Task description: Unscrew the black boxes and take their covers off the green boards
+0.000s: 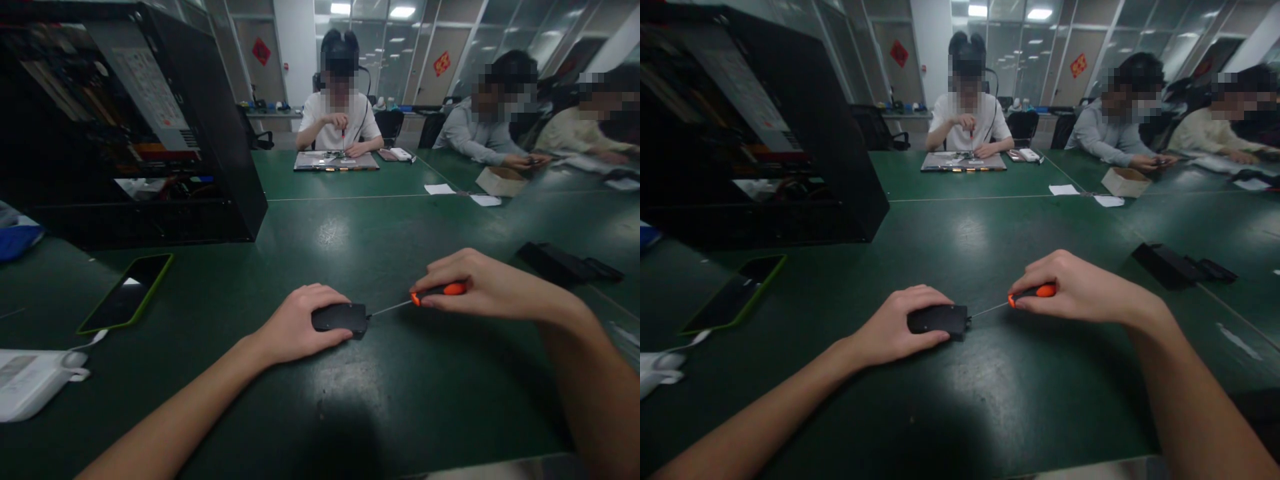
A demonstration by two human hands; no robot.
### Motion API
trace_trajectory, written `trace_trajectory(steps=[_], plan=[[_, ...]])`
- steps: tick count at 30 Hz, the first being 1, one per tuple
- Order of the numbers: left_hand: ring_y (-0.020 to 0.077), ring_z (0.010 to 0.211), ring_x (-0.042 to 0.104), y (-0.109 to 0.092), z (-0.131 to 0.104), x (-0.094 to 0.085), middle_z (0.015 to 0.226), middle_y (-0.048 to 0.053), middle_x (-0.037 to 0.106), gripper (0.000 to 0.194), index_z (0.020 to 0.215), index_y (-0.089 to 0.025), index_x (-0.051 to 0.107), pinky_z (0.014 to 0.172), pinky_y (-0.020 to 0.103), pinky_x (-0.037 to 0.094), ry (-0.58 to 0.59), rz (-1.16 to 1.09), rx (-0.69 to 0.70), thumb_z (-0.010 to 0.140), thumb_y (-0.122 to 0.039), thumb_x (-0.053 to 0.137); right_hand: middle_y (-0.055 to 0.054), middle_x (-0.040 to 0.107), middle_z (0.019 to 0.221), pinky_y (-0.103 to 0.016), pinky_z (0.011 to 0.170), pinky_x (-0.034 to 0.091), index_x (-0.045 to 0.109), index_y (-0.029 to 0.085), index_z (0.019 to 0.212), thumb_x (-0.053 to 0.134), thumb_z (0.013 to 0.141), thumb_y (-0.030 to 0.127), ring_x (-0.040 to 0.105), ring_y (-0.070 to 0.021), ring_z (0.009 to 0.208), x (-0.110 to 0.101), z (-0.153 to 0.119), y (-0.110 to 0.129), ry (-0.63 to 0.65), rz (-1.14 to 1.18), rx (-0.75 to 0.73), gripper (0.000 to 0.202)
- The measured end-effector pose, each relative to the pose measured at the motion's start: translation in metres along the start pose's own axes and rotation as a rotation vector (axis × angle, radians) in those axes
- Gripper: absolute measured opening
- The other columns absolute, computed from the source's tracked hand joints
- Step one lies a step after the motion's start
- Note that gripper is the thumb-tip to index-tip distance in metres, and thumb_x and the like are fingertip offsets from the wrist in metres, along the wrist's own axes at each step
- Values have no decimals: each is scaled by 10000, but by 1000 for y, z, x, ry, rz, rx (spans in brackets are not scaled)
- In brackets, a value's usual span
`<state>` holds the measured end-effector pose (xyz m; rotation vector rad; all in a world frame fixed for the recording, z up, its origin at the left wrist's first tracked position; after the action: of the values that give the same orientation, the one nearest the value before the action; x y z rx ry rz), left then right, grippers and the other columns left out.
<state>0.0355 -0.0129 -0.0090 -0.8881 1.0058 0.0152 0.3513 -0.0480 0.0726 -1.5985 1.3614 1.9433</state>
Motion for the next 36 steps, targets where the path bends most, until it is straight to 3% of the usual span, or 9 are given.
trace_trajectory(steps=[24,29,32,36], plan=[[255,1113,680,1,-3,4,1216,46,752,391,1210,-248,725,1011,407,488,-41,-24,48,850,-363,825,-52,792,1013,-285,738,543,807,262,1143,637,979,427,727,-172,837,2,-2,2,-43,-75,-25,288],[256,1100,678,2,-2,6,1209,51,754,417,1210,-244,728,991,406,496,-38,-45,46,846,-416,834,-35,797,1025,-270,733,532,795,268,1172,649,978,415,730,-162,845,0,3,6,9,-84,-40,285],[253,1092,684,1,-1,7,1204,51,761,410,1202,-242,733,1000,406,493,-29,-58,48,848,-423,834,-23,799,990,-261,678,494,808,265,1097,629,989,449,724,-155,804,3,12,3,78,-74,-70,278],[259,1097,685,1,1,7,1200,53,765,408,1197,-247,738,999,409,490,-16,-58,37,845,-428,837,-18,759,797,-267,616,411,803,231,951,585,1006,495,681,-144,686,13,24,-11,116,-107,-115,346]])
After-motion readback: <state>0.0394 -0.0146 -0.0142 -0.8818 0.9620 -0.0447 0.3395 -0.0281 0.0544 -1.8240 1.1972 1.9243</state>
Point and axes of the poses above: each hand's wrist, its own z-axis towards the middle knuckle, its own x-axis out of the palm, y = z × x, the point moved 1 cm from there along z, towards the middle knuckle
